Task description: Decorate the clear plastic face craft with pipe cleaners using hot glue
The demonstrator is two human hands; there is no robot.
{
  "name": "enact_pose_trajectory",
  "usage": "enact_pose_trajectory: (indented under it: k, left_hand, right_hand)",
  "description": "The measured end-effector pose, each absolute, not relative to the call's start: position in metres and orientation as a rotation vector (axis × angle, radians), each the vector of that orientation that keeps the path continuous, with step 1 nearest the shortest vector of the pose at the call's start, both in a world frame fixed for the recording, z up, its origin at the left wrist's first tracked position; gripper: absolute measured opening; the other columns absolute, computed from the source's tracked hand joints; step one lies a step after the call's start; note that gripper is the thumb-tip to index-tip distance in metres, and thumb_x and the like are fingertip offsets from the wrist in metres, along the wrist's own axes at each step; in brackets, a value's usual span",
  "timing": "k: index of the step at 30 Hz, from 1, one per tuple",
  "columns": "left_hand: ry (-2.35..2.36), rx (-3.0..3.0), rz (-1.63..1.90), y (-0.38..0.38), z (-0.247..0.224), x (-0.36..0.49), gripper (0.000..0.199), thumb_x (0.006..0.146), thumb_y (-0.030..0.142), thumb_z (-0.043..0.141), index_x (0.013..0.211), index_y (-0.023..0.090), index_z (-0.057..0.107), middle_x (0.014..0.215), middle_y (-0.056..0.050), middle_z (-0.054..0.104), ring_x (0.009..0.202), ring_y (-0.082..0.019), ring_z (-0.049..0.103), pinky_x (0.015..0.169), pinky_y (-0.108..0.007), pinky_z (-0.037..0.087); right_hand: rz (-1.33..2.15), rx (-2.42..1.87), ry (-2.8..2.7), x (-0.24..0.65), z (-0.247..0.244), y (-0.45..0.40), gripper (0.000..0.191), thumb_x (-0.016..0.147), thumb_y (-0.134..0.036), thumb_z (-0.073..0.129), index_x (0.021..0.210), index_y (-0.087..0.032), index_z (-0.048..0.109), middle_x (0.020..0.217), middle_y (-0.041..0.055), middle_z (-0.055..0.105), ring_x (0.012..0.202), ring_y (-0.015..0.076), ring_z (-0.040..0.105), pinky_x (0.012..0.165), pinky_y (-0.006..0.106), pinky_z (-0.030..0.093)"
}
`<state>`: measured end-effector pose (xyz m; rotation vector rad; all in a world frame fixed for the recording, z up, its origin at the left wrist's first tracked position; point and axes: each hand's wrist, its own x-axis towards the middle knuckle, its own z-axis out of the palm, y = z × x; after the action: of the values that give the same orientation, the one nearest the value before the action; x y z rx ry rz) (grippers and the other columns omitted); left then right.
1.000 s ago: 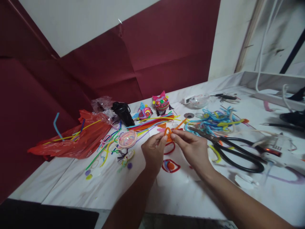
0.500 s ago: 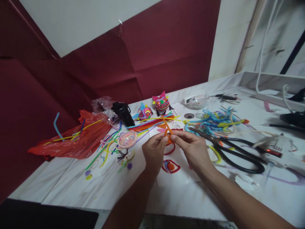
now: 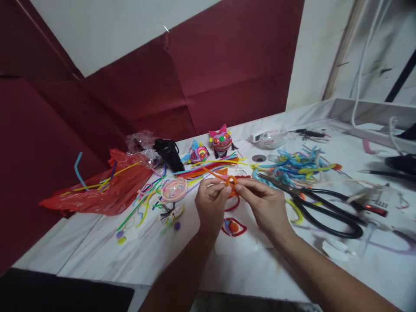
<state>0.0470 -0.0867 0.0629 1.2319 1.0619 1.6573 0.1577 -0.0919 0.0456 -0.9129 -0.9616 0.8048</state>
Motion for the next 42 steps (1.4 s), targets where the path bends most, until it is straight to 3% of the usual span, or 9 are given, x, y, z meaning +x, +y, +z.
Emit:
enact_pose_trajectory:
  k: [4, 10, 18, 24, 34, 42]
  left_hand:
    - [0.978, 1.144, 1.609, -0.0865, 0.0615, 0.0476, 0.037, 0.065, 0.023, 0.079, 0.082, 0.019, 0.047, 0.068, -0.001, 0.073, 0.063, -0.015, 0.069, 0.066, -0.026, 0.055]
    - [0.926, 1.003, 1.523, -0.084, 0.059, 0.0474, 0.041, 0.063, 0.028, 0.082, 0.088, 0.017, 0.05, 0.073, -0.003, 0.073, 0.064, -0.016, 0.069, 0.068, -0.03, 0.056]
    - [0.869, 0.925, 1.505, -0.0842, 0.0616, 0.0489, 0.053, 0.06, 0.026, 0.082, 0.101, 0.019, 0.049, 0.076, -0.001, 0.071, 0.069, -0.014, 0.069, 0.07, -0.028, 0.053]
    - [0.96, 1.013, 1.602, -0.0824, 0.0585, 0.0488, 0.05, 0.061, 0.024, 0.08, 0.1, 0.019, 0.049, 0.076, 0.0, 0.071, 0.069, -0.014, 0.069, 0.07, -0.027, 0.053]
    - [1.033, 1.242, 1.741, -0.0831, 0.0564, 0.0495, 0.052, 0.066, 0.019, 0.076, 0.11, 0.02, 0.048, 0.078, -0.001, 0.071, 0.073, -0.014, 0.07, 0.071, -0.026, 0.055]
    - [1.044, 1.235, 1.826, -0.083, 0.0535, 0.0515, 0.041, 0.071, 0.023, 0.073, 0.101, 0.021, 0.046, 0.079, -0.002, 0.072, 0.076, -0.015, 0.07, 0.073, -0.027, 0.054]
  right_hand:
    - [0.757, -0.935, -0.951, 0.1566, 0.0461, -0.0924, 0.013, 0.068, -0.031, 0.077, 0.079, -0.024, 0.077, 0.082, 0.0029, 0.076, 0.074, 0.017, 0.068, 0.07, 0.03, 0.054]
    - [0.741, -0.942, -0.942, 0.1552, 0.0495, -0.0956, 0.015, 0.068, -0.033, 0.076, 0.078, -0.022, 0.076, 0.082, 0.0035, 0.075, 0.077, 0.0189, 0.068, 0.075, 0.034, 0.055]
    - [0.82, -0.967, -0.861, 0.1549, 0.0504, -0.0959, 0.022, 0.064, -0.037, 0.078, 0.077, -0.021, 0.074, 0.075, 0.0029, 0.074, 0.062, 0.015, 0.065, 0.06, 0.029, 0.056]
    - [0.869, -0.932, -0.83, 0.1532, 0.0522, -0.0964, 0.022, 0.062, -0.037, 0.08, 0.076, -0.021, 0.075, 0.075, 0.0031, 0.075, 0.065, 0.0156, 0.066, 0.063, 0.029, 0.056]
    - [0.835, -1.034, -0.85, 0.1549, 0.0519, -0.0965, 0.025, 0.06, -0.04, 0.08, 0.073, -0.019, 0.075, 0.069, 0.004, 0.074, 0.057, 0.0149, 0.063, 0.055, 0.028, 0.054]
    - [0.898, -1.045, -0.803, 0.1537, 0.0543, -0.0959, 0.026, 0.058, -0.04, 0.081, 0.071, -0.018, 0.074, 0.068, 0.0039, 0.073, 0.058, 0.0159, 0.064, 0.058, 0.03, 0.055]
